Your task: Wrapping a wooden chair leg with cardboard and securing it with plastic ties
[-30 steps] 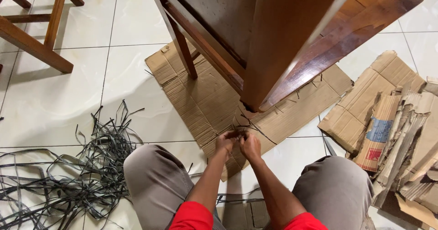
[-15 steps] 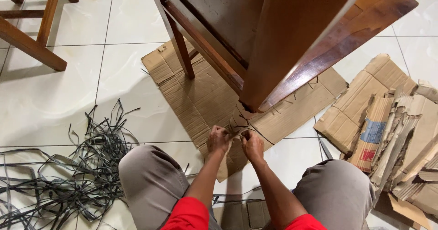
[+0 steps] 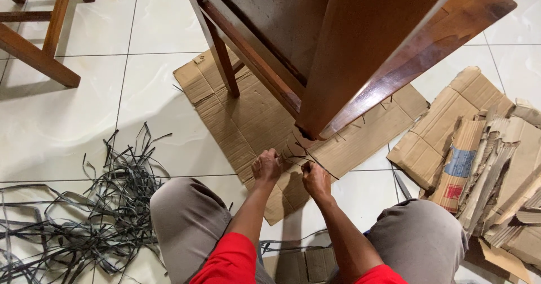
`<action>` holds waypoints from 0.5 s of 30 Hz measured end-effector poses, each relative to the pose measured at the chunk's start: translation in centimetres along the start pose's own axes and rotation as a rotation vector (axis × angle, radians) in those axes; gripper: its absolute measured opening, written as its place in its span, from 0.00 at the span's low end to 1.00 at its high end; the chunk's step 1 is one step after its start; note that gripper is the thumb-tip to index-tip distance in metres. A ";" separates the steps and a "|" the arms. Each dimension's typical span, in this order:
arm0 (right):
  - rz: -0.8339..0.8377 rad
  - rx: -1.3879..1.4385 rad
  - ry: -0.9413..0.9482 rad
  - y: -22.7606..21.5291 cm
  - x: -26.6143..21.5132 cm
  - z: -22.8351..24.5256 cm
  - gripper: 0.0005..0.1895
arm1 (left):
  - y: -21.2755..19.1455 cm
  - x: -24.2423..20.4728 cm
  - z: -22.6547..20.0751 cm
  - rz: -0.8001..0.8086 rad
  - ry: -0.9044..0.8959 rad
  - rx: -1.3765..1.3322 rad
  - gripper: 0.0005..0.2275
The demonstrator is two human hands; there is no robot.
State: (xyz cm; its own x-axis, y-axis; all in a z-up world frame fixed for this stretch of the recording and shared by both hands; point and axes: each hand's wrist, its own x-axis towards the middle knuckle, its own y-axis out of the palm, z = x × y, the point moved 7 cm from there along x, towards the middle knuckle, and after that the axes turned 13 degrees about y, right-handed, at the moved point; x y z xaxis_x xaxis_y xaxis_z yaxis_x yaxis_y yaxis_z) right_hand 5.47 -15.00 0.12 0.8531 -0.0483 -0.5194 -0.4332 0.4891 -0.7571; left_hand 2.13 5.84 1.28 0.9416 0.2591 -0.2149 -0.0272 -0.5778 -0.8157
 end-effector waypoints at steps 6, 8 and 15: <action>0.000 0.036 0.015 0.1 0.4 -1.1 0.10 | 0.0 -0.2 -0.3 -0.009 -0.100 -0.141 0.05; -0.001 0.033 0.028 -0.6 -0.3 -1.1 0.10 | 3.4 0.2 2.4 0.001 -0.192 -0.230 0.05; 0.070 0.065 -0.004 0.4 -1.9 -1.1 0.12 | 12.1 -2.1 4.7 0.148 -0.395 -0.558 0.10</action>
State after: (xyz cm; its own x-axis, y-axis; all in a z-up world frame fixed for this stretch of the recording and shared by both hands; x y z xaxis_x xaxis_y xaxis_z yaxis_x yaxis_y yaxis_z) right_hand 3.33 -15.72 0.39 0.8224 -0.0084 -0.5688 -0.4726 0.5465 -0.6914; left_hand -1.80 1.92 -10.66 0.7458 0.3479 -0.5682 0.1299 -0.9124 -0.3881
